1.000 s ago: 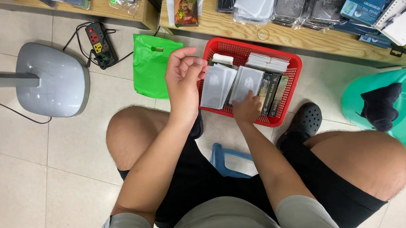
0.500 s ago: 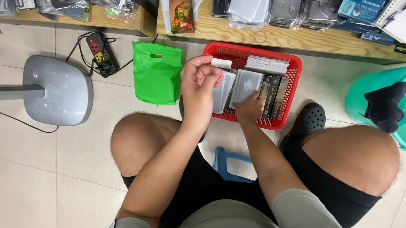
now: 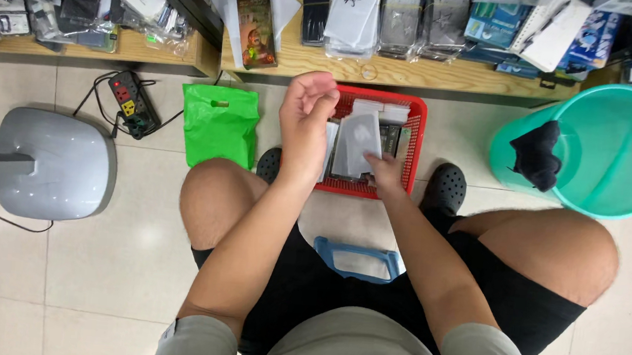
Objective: The person sorts through mobile phone screen protectors in a red basket, removes one from its sleeve, and then writes a list of models and prices in a spiral notebook by hand with a pen.
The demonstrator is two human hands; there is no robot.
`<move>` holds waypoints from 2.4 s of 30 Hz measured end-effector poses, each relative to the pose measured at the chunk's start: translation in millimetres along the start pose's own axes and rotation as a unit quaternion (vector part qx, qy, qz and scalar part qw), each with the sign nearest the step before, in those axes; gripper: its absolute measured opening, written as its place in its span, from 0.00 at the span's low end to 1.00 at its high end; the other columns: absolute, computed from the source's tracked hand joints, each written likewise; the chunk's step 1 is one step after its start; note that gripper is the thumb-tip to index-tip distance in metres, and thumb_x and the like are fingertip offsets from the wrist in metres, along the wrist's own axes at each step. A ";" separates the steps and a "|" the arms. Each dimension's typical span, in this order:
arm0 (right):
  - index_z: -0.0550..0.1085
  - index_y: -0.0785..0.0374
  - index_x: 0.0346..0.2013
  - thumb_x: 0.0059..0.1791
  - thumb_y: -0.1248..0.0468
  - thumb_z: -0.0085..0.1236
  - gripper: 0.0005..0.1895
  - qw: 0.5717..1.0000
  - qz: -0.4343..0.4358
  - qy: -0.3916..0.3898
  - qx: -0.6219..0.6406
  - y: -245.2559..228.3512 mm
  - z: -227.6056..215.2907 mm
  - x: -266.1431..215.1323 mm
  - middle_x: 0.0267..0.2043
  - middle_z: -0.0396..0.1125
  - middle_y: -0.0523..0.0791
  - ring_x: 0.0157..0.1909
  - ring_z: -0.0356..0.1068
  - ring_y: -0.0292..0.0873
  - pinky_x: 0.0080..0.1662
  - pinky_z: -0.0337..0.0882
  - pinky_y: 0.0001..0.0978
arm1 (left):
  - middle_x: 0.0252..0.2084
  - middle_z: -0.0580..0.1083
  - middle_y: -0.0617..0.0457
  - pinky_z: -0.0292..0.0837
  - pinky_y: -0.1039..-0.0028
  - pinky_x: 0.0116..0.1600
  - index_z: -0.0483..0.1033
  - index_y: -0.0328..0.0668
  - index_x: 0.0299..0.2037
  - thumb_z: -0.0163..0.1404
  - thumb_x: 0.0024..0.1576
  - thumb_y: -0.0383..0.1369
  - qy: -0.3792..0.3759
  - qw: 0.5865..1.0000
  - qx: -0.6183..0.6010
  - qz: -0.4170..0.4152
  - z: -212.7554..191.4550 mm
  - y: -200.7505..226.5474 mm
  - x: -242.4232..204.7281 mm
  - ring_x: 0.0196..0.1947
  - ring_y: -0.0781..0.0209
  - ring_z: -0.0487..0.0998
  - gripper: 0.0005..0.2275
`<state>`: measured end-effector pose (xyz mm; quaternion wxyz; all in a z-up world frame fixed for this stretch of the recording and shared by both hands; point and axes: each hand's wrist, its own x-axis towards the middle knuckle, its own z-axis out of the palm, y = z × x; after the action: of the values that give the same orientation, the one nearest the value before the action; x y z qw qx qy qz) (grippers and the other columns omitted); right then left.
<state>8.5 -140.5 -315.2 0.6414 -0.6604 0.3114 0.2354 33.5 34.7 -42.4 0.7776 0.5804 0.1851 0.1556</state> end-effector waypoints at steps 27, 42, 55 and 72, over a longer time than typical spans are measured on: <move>0.76 0.75 0.36 0.46 0.76 0.64 0.06 0.927 -0.105 -0.331 0.141 -188.3 -36.4 -194.1 0.28 0.74 0.57 0.29 0.79 0.48 0.34 0.82 0.38 | 0.36 0.80 0.45 0.82 0.69 0.43 0.76 0.39 0.43 0.49 0.65 0.42 -0.284 0.939 -0.159 -0.113 31.1 56.7 -42.1 0.32 0.60 0.83 0.13; 0.80 0.73 0.32 0.47 0.69 0.66 0.06 0.932 -0.161 -0.323 0.018 -186.7 -36.9 -202.4 0.26 0.75 0.53 0.30 0.76 0.41 0.35 0.79 0.29 | 0.42 0.81 0.45 0.81 0.69 0.46 0.75 0.41 0.48 0.43 0.66 0.48 -0.282 0.948 -0.114 -0.098 25.5 75.6 -41.5 0.40 0.59 0.83 0.18; 0.52 0.65 0.75 0.41 0.39 0.69 0.58 0.753 -0.216 -0.549 0.290 -236.9 -66.5 -209.5 0.70 0.57 0.66 0.72 0.58 0.64 0.65 0.63 0.63 | 0.50 0.78 0.34 0.74 0.45 0.58 0.74 0.32 0.55 0.44 0.63 0.42 -0.341 0.789 -0.314 -0.403 29.6 82.1 -114.3 0.48 0.40 0.81 0.20; 0.75 0.47 0.61 0.49 0.41 0.60 0.29 0.786 -0.207 -0.351 0.465 -300.4 -105.2 -175.1 0.67 0.65 0.58 0.59 0.70 0.57 0.54 0.72 0.53 | 0.67 0.65 0.27 0.65 0.50 0.67 0.53 0.31 0.76 0.54 0.57 0.46 -0.508 0.603 -0.284 -0.545 16.4 30.5 -101.1 0.65 0.28 0.68 0.40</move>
<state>91.8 -231.0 26.6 0.9692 -0.2031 -0.0076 0.1388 -48.9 -16.9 2.0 0.8129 0.1074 -0.0116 -0.5723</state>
